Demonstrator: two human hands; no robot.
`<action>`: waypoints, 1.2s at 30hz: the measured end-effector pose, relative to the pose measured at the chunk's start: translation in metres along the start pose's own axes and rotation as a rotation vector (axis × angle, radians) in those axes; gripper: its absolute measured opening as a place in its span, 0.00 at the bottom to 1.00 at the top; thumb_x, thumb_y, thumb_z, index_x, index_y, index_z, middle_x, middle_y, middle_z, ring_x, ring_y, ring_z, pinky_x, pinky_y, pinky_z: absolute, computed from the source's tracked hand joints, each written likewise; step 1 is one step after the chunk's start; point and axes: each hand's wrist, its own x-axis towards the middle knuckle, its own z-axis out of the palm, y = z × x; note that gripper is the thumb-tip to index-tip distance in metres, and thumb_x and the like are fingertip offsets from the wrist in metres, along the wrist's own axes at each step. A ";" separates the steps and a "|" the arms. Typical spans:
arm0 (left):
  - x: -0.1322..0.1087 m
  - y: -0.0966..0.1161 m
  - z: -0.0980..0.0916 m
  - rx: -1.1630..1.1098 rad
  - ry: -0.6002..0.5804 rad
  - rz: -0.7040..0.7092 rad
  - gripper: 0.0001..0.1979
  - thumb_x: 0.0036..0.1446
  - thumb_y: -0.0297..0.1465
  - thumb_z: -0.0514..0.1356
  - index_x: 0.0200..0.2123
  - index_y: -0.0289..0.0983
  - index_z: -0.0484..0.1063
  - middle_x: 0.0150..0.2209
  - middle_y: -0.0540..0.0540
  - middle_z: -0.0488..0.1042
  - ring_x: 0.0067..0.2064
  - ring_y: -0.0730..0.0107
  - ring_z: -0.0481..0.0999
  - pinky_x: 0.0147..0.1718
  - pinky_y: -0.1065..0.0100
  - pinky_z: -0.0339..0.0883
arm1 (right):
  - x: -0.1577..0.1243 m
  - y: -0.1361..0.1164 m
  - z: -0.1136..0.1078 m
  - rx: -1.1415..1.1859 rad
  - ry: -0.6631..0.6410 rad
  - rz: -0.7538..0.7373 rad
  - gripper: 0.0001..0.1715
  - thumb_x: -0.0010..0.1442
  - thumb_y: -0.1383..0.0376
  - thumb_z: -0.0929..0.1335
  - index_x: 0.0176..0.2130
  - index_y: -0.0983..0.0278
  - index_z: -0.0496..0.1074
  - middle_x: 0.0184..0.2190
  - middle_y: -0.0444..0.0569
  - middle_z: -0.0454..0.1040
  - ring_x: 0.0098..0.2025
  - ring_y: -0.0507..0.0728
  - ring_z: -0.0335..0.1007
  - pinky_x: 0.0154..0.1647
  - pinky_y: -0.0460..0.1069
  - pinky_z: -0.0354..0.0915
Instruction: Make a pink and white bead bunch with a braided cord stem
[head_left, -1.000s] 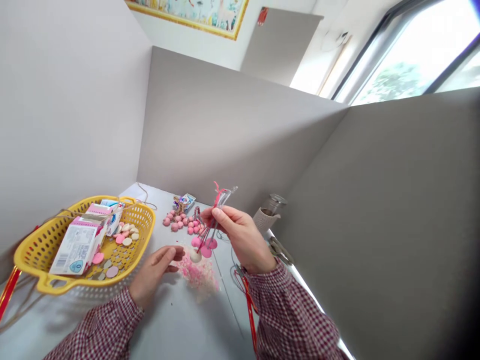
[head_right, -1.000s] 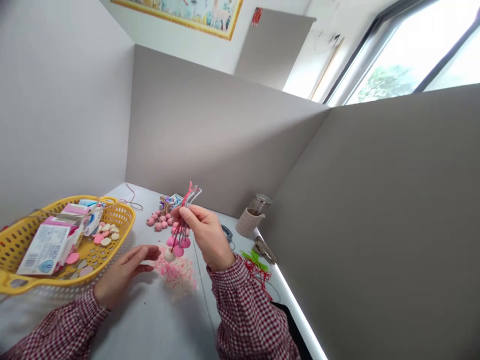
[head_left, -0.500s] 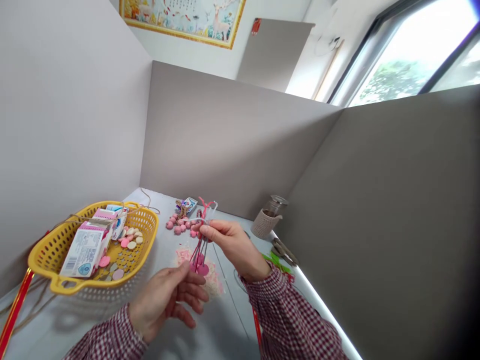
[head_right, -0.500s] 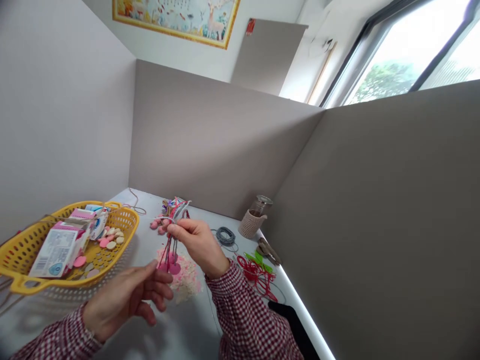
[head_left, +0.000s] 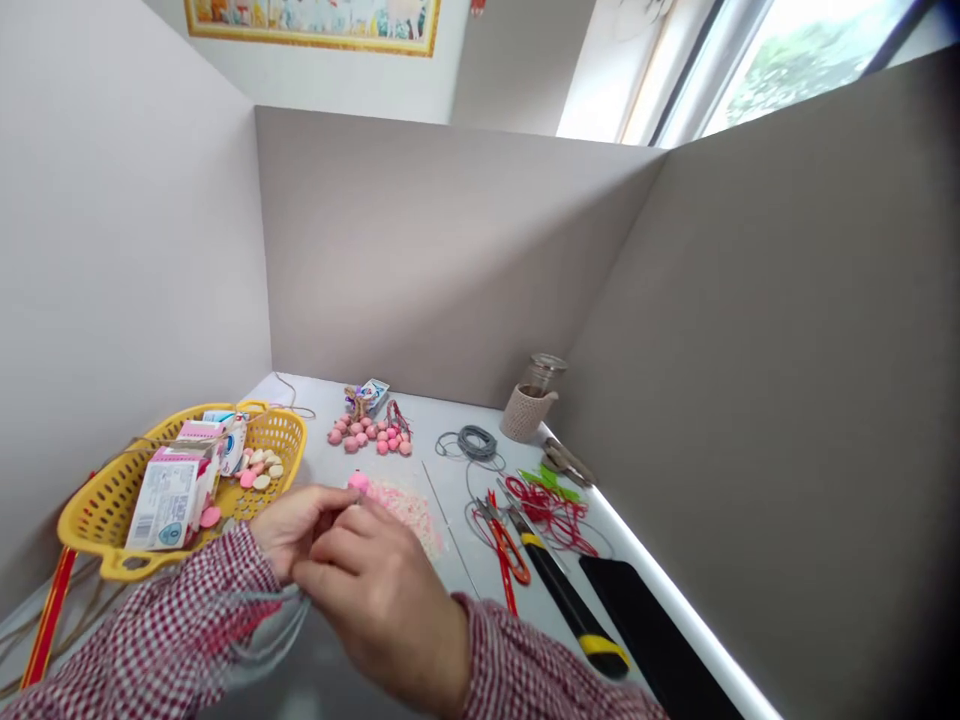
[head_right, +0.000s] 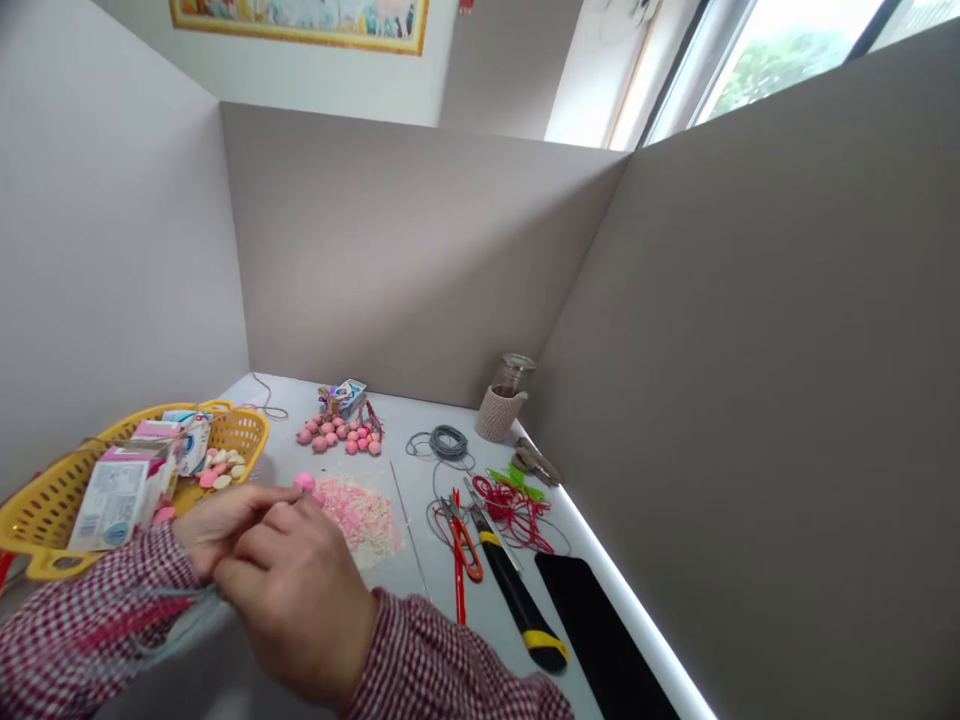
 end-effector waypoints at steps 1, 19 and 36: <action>0.001 0.001 0.000 0.016 0.038 -0.023 0.07 0.49 0.29 0.59 0.23 0.32 0.68 0.19 0.49 0.71 0.23 0.73 0.71 0.23 0.73 0.62 | -0.005 -0.005 0.004 -0.047 0.024 0.003 0.10 0.59 0.70 0.63 0.31 0.65 0.72 0.26 0.46 0.73 0.31 0.53 0.63 0.35 0.50 0.62; 0.041 0.046 0.026 0.514 0.151 -0.067 0.11 0.52 0.38 0.54 0.24 0.37 0.61 0.10 0.62 0.45 0.13 0.83 0.35 0.12 0.76 0.29 | -0.095 0.002 0.047 0.281 0.181 0.449 0.13 0.54 0.70 0.60 0.34 0.63 0.72 0.27 0.50 0.73 0.26 0.54 0.69 0.25 0.46 0.65; 0.003 0.046 0.019 0.490 0.131 0.033 0.17 0.46 0.45 0.59 0.26 0.35 0.64 0.10 0.62 0.46 0.13 0.85 0.35 0.13 0.75 0.29 | -0.095 0.034 0.071 0.219 -0.421 0.232 0.38 0.54 0.54 0.67 0.59 0.64 0.56 0.61 0.58 0.55 0.62 0.64 0.48 0.60 0.58 0.49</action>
